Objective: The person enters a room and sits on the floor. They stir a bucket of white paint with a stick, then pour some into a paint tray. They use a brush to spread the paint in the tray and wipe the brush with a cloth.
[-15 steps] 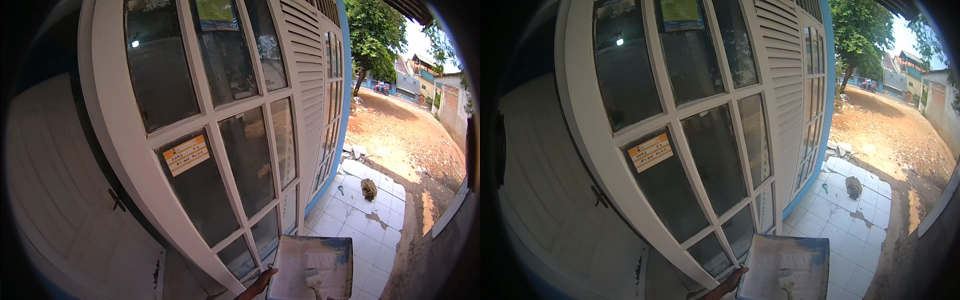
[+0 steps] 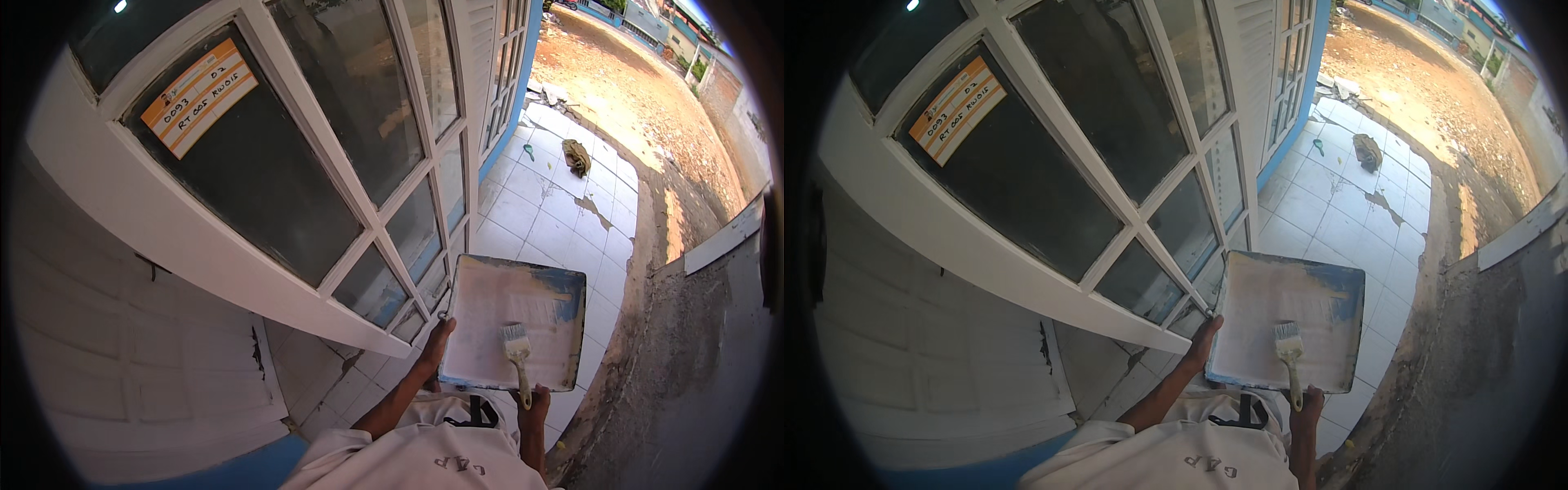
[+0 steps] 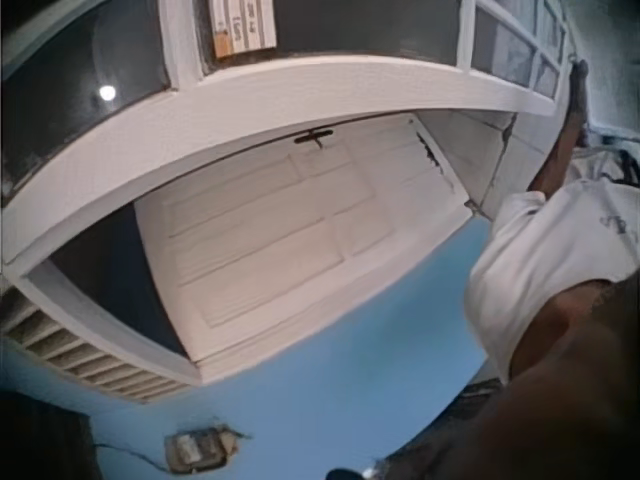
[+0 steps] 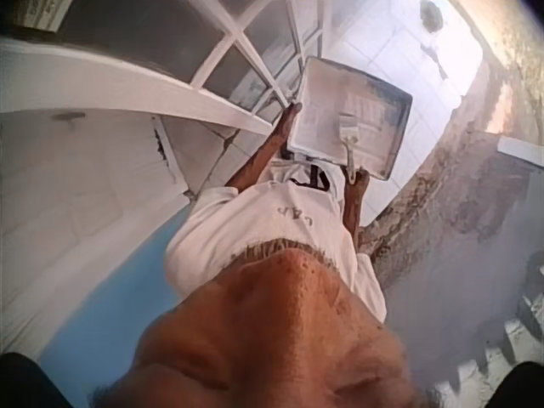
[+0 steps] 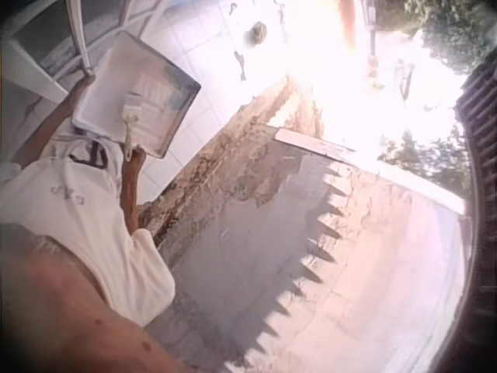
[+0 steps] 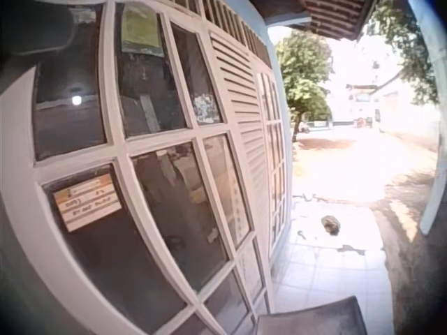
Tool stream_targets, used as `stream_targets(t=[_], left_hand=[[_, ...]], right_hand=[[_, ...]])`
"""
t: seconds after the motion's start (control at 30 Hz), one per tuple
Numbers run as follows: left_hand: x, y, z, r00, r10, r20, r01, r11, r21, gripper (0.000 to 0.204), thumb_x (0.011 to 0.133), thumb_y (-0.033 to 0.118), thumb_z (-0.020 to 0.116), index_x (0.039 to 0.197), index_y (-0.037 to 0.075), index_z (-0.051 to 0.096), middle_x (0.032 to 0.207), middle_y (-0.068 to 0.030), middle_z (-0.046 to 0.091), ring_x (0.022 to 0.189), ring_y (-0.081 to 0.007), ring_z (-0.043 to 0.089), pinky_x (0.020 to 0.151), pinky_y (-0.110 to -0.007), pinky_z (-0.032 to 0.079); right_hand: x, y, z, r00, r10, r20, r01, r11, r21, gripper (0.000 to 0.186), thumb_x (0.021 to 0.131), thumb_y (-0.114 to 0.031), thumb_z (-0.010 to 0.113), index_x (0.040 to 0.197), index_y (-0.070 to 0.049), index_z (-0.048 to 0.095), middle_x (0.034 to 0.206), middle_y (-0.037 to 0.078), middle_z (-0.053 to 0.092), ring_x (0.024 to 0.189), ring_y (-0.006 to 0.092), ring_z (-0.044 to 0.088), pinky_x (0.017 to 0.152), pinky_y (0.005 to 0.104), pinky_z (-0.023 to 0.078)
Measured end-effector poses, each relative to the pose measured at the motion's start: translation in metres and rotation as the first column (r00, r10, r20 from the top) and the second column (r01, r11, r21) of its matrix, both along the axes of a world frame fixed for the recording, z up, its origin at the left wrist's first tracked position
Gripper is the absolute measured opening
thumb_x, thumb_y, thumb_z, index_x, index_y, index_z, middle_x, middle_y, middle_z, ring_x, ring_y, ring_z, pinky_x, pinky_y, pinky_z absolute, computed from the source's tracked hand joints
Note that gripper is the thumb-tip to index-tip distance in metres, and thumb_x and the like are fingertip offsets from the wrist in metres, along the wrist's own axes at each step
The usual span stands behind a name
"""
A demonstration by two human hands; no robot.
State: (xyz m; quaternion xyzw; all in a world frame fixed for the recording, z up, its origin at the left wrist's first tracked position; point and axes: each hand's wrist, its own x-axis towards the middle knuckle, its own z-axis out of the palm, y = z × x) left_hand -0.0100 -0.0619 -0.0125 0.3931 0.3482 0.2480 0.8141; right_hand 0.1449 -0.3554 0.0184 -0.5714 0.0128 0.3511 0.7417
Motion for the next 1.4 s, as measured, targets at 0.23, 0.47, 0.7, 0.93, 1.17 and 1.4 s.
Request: stream_targets(t=[0.23,0.47,0.7,0.93,1.17,1.4], left_hand=[[-0.009,-0.036,0.001,0.988,-0.139,-0.073,0.151,0.969,0.193,0.062,0.099,0.049,0.057,0.134,-0.001,0.050,0.118,-0.0112,0.058,0.114,-0.0196,0.051,0.103,-0.037,0.039],[-0.010,-0.093,-0.001,0.856,-0.486,-0.175,0.491,0.871,-0.015,0.074,0.097,0.058,0.056,0.134,-0.005,0.048,0.120,-0.0123,0.058,0.115,-0.0206,0.051,0.104,-0.033,0.038],[-0.010,-0.188,-0.018,0.940,-0.303,-0.157,0.279,0.947,-0.159,0.090,0.097,0.072,0.041,0.131,-0.011,0.053,0.123,-0.0181,0.059,0.118,-0.0237,0.051,0.105,-0.034,0.037],[-0.032,-0.231,-0.103,0.823,-0.387,-0.417,0.400,0.915,-0.061,0.092,0.097,0.076,0.027,0.113,-0.009,0.061,0.103,-0.0331,0.064,0.101,-0.0448,0.060,0.088,-0.047,0.045],[-0.061,-0.227,-0.187,0.856,-0.334,-0.394,0.341,0.939,-0.055,0.079,0.102,0.064,0.038,0.106,-0.011,0.060,0.096,-0.0354,0.060,0.096,-0.0461,0.060,0.082,-0.048,0.044],[-0.076,-0.176,-0.191,0.660,-0.450,-0.601,0.497,0.862,-0.099,0.085,0.102,0.065,0.027,0.132,-0.012,0.050,0.127,-0.0363,0.056,0.118,-0.0469,0.056,0.096,-0.049,0.044]], right_hand=[[-0.039,-0.047,0.009,0.963,-0.222,-0.154,0.204,0.971,-0.127,0.028,0.091,-0.027,0.053,0.097,0.000,0.050,0.091,0.018,0.063,0.090,0.0350,0.067,0.088,0.0542,0.056],[-0.064,-0.122,0.009,0.919,-0.343,-0.193,0.316,0.936,-0.157,0.029,0.089,-0.027,0.052,0.100,0.000,0.054,0.095,0.018,0.065,0.088,0.0350,0.066,0.085,0.0519,0.056],[-0.081,-0.242,-0.032,0.927,-0.261,-0.268,0.237,0.964,-0.119,0.029,0.086,-0.024,0.054,0.105,-0.003,0.062,0.102,0.015,0.070,0.097,0.0334,0.068,0.089,0.0572,0.056],[-0.115,-0.231,0.012,0.885,-0.102,-0.455,-0.121,0.893,-0.434,0.051,0.092,-0.041,0.059,0.112,0.005,0.063,0.096,0.018,0.071,0.099,0.0330,0.069,0.094,0.0498,0.054],[-0.068,-0.152,0.098,0.870,0.342,-0.356,-0.492,0.645,-0.584,0.050,0.099,-0.041,0.055,0.104,0.007,0.067,0.085,0.018,0.073,0.076,0.0276,0.072,0.073,0.0375,0.058],[0.023,0.066,-0.037,0.797,0.587,0.143,-0.366,0.658,-0.658,0.042,0.104,-0.037,0.055,0.111,0.002,0.066,0.093,0.012,0.072,0.082,0.0180,0.070,0.076,0.0317,0.055]])
